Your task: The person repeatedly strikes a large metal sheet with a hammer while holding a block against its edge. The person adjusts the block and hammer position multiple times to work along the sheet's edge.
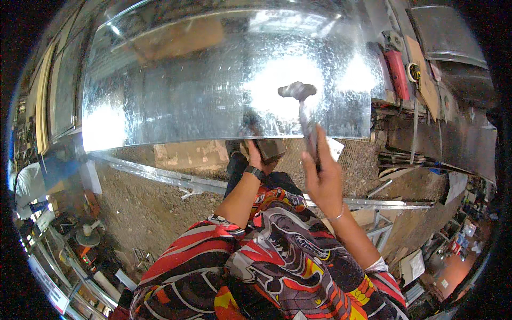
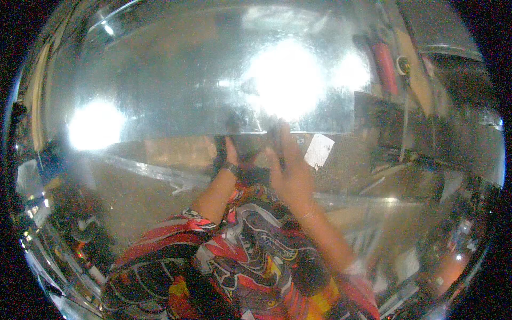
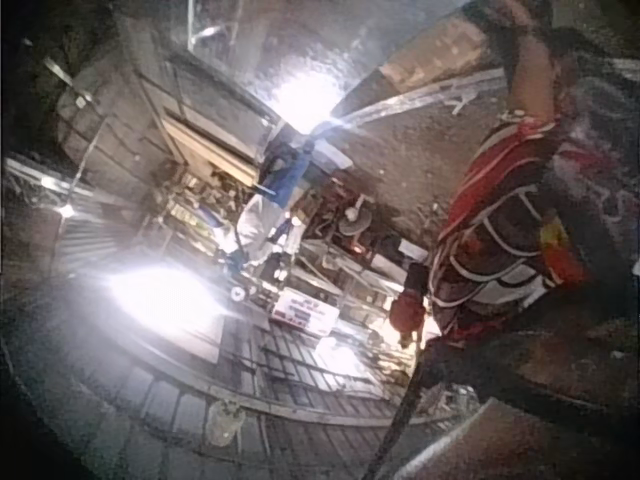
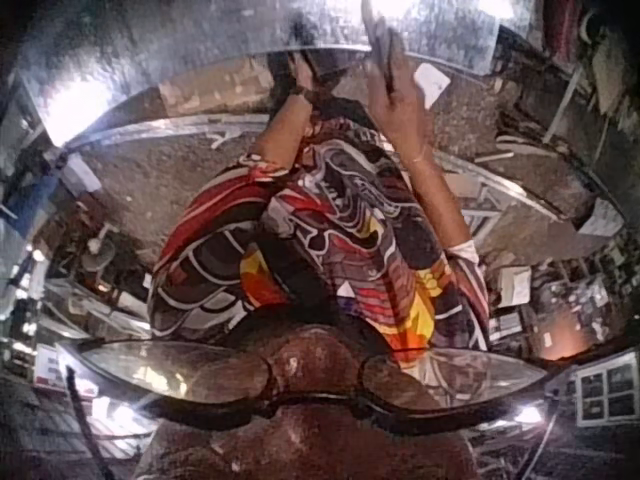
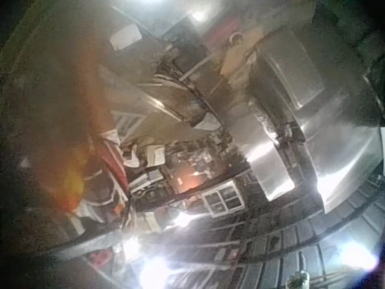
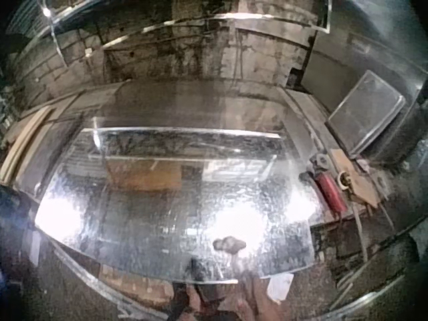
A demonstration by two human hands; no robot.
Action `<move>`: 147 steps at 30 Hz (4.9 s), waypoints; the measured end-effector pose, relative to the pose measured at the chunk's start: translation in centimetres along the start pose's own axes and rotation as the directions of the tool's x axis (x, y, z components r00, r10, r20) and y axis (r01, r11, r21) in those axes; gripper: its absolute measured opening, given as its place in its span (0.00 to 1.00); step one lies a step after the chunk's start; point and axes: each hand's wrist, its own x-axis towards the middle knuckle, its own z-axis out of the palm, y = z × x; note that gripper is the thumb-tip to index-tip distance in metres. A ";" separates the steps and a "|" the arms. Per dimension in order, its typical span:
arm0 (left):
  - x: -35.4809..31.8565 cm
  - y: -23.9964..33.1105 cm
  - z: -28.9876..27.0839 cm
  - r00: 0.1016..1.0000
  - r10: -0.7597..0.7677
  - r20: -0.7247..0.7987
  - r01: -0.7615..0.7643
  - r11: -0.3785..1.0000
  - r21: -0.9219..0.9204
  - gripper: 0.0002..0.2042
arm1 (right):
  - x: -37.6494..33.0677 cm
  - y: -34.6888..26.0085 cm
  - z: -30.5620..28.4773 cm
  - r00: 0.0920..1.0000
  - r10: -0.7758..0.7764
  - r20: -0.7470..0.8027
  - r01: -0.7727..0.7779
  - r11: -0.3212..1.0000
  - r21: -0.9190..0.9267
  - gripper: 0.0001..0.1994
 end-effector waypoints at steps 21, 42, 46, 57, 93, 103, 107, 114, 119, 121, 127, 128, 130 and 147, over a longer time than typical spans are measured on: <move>-3.5 3.3 -1.0 0.999 -0.012 -0.034 0.011 0.999 -0.049 0.33 | -4.2 -1.2 2.5 0.969 0.161 0.187 -0.158 0.987 -0.029 0.32; -1.9 8.2 -7.2 0.998 0.036 -0.051 -0.033 0.998 0.060 0.35 | -1.7 -7.1 4.9 0.995 0.045 -0.084 -0.037 0.995 0.088 0.30; -5.0 7.4 -2.5 0.992 0.099 -0.084 -0.096 0.995 0.034 0.36 | -4.1 -5.0 6.9 0.961 0.202 0.191 -0.189 0.978 -0.083 0.31; -3.8 9.3 -6.4 0.997 -0.004 -0.075 0.006 1.000 0.018 0.38 | -0.7 -9.8 5.5 1.000 -0.007 -0.015 0.008 0.995 0.098 0.29; -8.8 12.8 -4.5 0.978 0.171 -0.122 -0.165 0.985 0.059 0.43 | -0.6 -8.6 10.1 0.945 0.028 0.327 -0.006 0.998 -0.068 0.31; -8.5 14.8 -3.2 0.974 0.186 -0.126 -0.187 0.982 0.008 0.43 | -0.2 -8.5 12.3 0.955 -0.056 0.293 0.082 0.994 -0.078 0.31; -9.5 14.4 -3.8 0.964 0.217 -0.152 -0.208 0.975 0.074 0.44 | -0.2 -9.1 11.0 0.943 -0.061 0.328 0.051 0.998 0.040 0.28; -8.4 15.5 -4.7 0.984 0.174 -0.033 -0.174 0.985 -0.005 0.41 | 1.7 -11.6 10.5 0.984 -0.013 0.178 -0.008 0.993 0.116 0.30; -9.9 15.1 -2.6 0.962 0.209 -0.177 -0.212 0.977 0.000 0.39 | -0.2 -6.7 13.7 0.929 -0.053 0.366 0.070 0.997 -0.033 0.30; -9.2 15.4 -4.8 0.962 0.261 -0.078 -0.264 0.964 -0.027 0.39 | 0.6 -9.4 11.9 0.929 -0.032 0.368 -0.002 0.996 0.091 0.30; -10.1 16.5 -3.8 0.979 0.130 -0.157 -0.139 0.989 -0.047 0.40 | 2.3 -13.2 10.6 0.992 -0.040 0.122 0.017 0.983 0.181 0.29; -9.9 16.6 -4.1 0.974 0.143 -0.178 -0.148 0.989 -0.017 0.41 | 2.1 -12.6 11.3 0.994 -0.045 0.101 0.025 0.981 0.190 0.29; -9.4 16.3 -4.4 0.964 0.173 -0.200 -0.164 0.984 0.065 0.42 | 1.3 -10.8 12.3 0.937 -0.034 0.348 0.028 0.999 0.023 0.29; -8.1 16.2 -8.6 0.951 0.266 -0.158 -0.281 0.956 -0.081 0.37 | -0.1 -10.0 14.2 0.871 -0.040 0.490 -0.014 0.994 0.106 0.29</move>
